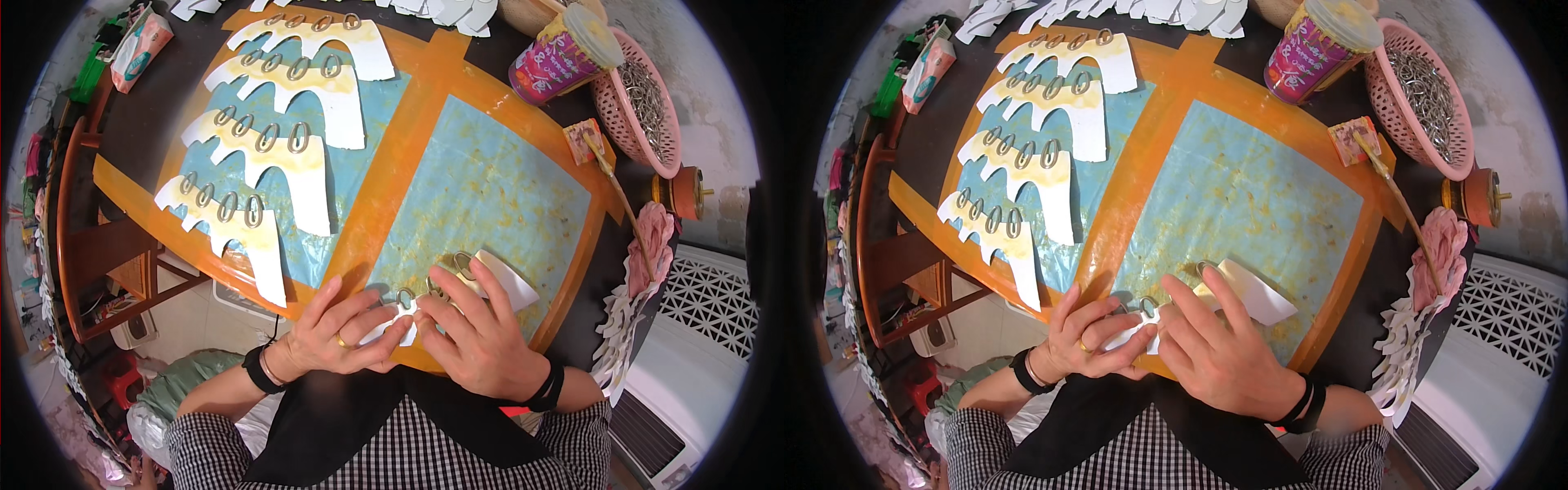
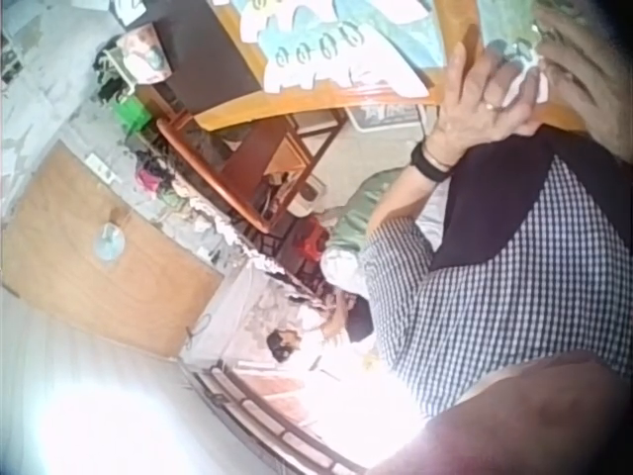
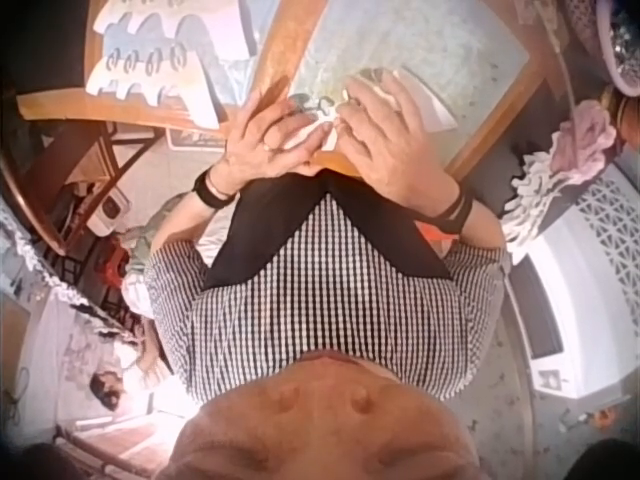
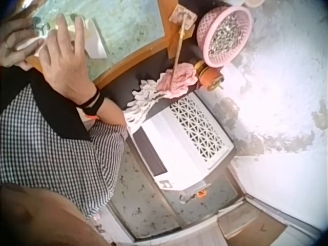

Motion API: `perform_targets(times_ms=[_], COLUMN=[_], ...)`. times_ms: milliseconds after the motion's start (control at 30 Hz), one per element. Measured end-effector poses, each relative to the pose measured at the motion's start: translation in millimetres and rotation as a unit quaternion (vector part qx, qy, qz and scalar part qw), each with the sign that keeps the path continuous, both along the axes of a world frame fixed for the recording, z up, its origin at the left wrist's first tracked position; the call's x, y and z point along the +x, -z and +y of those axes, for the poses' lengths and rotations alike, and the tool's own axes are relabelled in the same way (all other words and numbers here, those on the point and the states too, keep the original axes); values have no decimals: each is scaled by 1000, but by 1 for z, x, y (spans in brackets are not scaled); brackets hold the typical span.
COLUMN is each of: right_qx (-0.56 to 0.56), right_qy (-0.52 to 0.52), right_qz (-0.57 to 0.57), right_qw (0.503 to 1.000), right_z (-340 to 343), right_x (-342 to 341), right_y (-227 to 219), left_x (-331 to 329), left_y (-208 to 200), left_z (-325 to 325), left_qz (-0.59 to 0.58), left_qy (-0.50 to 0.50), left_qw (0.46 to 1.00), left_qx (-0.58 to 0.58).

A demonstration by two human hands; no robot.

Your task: Manually inserting and pressing metal eyelet components into pre-cut white leather shoe parts.

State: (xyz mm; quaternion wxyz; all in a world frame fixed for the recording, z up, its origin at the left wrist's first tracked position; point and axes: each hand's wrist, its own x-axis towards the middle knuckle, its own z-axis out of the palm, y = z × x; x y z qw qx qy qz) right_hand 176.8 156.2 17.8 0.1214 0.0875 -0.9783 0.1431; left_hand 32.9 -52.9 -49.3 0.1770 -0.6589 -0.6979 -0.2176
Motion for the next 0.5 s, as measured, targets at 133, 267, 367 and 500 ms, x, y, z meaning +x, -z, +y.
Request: perform_targets(times_ms=[133, 267, 367, 500], right_qx=[3, 25, 15, -12], right_qy=[2, -4, -3, -2], right_qz=[13, 15, 6, -15], right_qw=[1000, 1000, 1000, 1000], right_z=[1, 0, 0, -1], right_x=[-1, 0, 1, 1], right_y=[2, 1, -1, -3], left_x=[0, -2, 0, 1], left_y=[1, 4, 1, 1], left_z=[-1, -2, -1, -1], left_qz=[5, 73, 13, 12], left_qy=[0, 8, 5, 5], left_qw=[1000, 997, 1000, 1000], left_qx=[1, 5, 0, -9])
